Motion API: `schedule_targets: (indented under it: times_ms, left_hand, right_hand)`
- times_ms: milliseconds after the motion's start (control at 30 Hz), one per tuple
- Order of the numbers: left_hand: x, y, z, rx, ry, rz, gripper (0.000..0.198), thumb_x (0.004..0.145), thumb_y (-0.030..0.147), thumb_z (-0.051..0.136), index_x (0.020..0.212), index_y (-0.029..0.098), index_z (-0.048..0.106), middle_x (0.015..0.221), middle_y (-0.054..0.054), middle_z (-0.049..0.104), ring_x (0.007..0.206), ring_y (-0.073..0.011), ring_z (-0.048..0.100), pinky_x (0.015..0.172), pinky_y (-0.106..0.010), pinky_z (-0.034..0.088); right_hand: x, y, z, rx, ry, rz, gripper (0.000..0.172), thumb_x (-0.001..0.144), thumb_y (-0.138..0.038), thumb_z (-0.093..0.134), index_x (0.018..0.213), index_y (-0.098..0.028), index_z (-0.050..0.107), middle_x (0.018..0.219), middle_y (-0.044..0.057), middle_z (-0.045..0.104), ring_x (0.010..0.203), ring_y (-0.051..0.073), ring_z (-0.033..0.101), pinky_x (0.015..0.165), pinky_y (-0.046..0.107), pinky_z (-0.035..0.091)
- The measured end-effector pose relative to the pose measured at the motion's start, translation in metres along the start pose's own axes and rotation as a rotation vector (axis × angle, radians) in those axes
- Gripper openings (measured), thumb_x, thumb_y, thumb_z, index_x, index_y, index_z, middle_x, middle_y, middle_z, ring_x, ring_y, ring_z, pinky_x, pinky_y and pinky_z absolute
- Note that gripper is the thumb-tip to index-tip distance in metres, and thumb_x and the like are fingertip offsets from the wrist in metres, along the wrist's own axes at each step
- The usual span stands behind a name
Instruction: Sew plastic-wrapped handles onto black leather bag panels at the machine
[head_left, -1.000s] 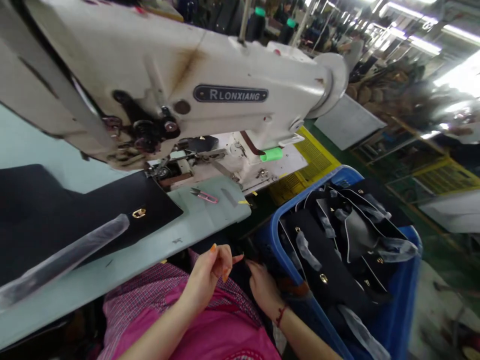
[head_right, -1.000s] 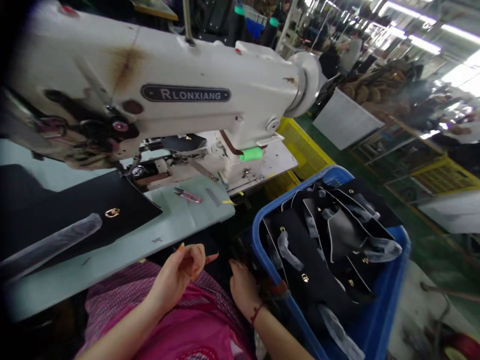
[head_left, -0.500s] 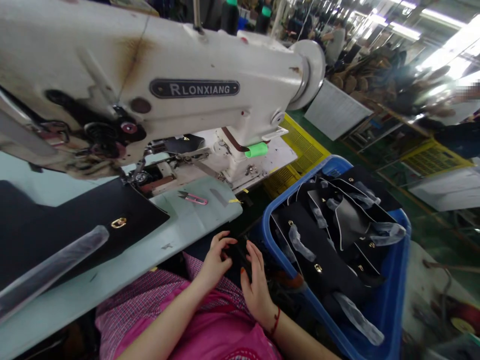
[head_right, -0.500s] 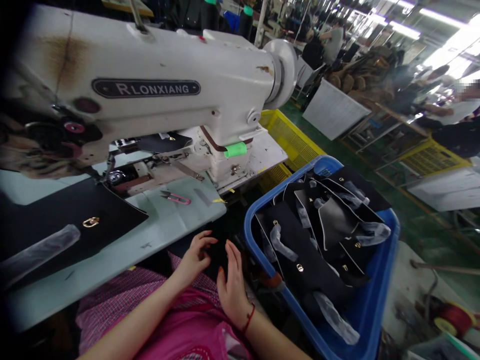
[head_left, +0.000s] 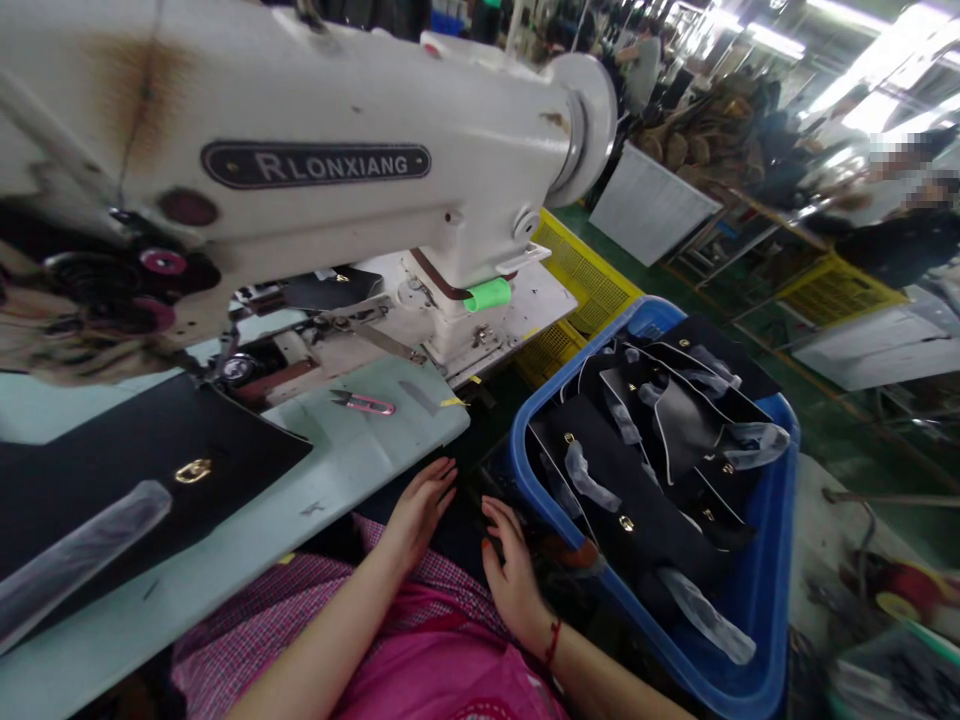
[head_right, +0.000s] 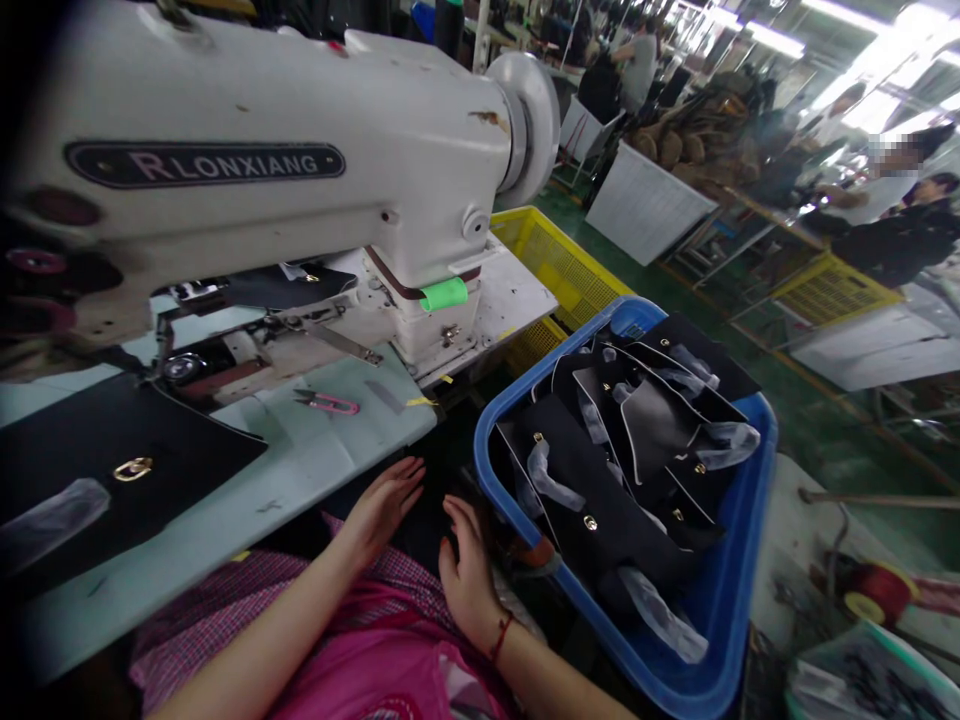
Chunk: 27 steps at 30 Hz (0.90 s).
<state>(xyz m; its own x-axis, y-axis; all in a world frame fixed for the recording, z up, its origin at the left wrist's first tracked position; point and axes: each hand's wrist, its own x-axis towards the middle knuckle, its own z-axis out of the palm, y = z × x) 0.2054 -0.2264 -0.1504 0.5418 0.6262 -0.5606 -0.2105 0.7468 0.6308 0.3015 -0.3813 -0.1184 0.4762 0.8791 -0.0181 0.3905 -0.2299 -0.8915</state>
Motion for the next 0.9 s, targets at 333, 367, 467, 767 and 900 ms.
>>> schedule_targets:
  times_ms: [333, 367, 467, 767, 900]
  left_hand:
    - [-0.102, 0.044, -0.062, 0.366, 0.358, 0.348, 0.026, 0.084, 0.041, 0.064, 0.072, 0.018, 0.065, 0.069, -0.002, 0.062, 0.065, -0.015, 0.057, 0.063, -0.024, 0.048]
    - [-0.116, 0.051, -0.076, 0.572, 0.424, 0.495, 0.019, 0.086, 0.038, 0.062, 0.084, 0.019, 0.068, 0.084, -0.005, 0.066, 0.079, -0.0194, 0.062, 0.074, -0.028, 0.05]
    - [-0.145, 0.072, -0.12, 1.16, 0.588, 0.846, 0.031, 0.09, 0.027, 0.055, 0.119, 0.023, 0.061, 0.12, -0.012, 0.062, 0.114, -0.0298, 0.057, 0.1, -0.046, 0.044]
    - [-0.111, 0.139, -0.145, 1.707, 0.903, 1.018, 0.085, 0.088, 0.037, 0.061, 0.155, 0.013, 0.015, 0.16, -0.023, 0.017, 0.147, -0.0432, 0.012, 0.114, -0.062, 0.022]
    - [-0.107, 0.185, -0.136, 1.767, 0.906, 1.104, 0.072, 0.085, 0.043, 0.064, 0.147, 0.018, 0.037, 0.157, -0.02, 0.03, 0.147, -0.0428, 0.013, 0.115, -0.066, 0.012]
  right_hand:
    - [0.073, -0.061, 0.031, 0.13, -0.164, -0.18, 0.031, 0.098, -0.019, 0.041, 0.119, -0.021, 0.064, 0.12, 0.008, 0.065, 0.114, 0.018, 0.06, 0.101, 0.034, 0.048]
    - [0.088, -0.073, 0.039, 0.141, -0.19, -0.248, 0.032, 0.099, -0.021, 0.04, 0.121, -0.022, 0.063, 0.122, 0.008, 0.064, 0.115, 0.018, 0.059, 0.102, 0.034, 0.047]
    - [0.134, -0.107, 0.074, 0.147, -0.283, -0.403, 0.034, 0.1, -0.025, 0.04, 0.126, -0.021, 0.062, 0.127, 0.009, 0.063, 0.119, 0.019, 0.058, 0.105, 0.035, 0.044]
    - [0.209, -0.162, 0.153, 0.184, -0.535, -0.399, 0.039, 0.097, -0.045, 0.047, 0.081, -0.015, 0.067, 0.067, 0.0, 0.058, 0.064, 0.013, 0.053, 0.06, 0.023, 0.041]
    - [0.205, -0.172, 0.154, 0.242, -0.58, -0.334, 0.04, 0.096, -0.047, 0.049, 0.072, -0.016, 0.059, 0.059, -0.003, 0.043, 0.056, 0.01, 0.042, 0.052, 0.021, 0.031]
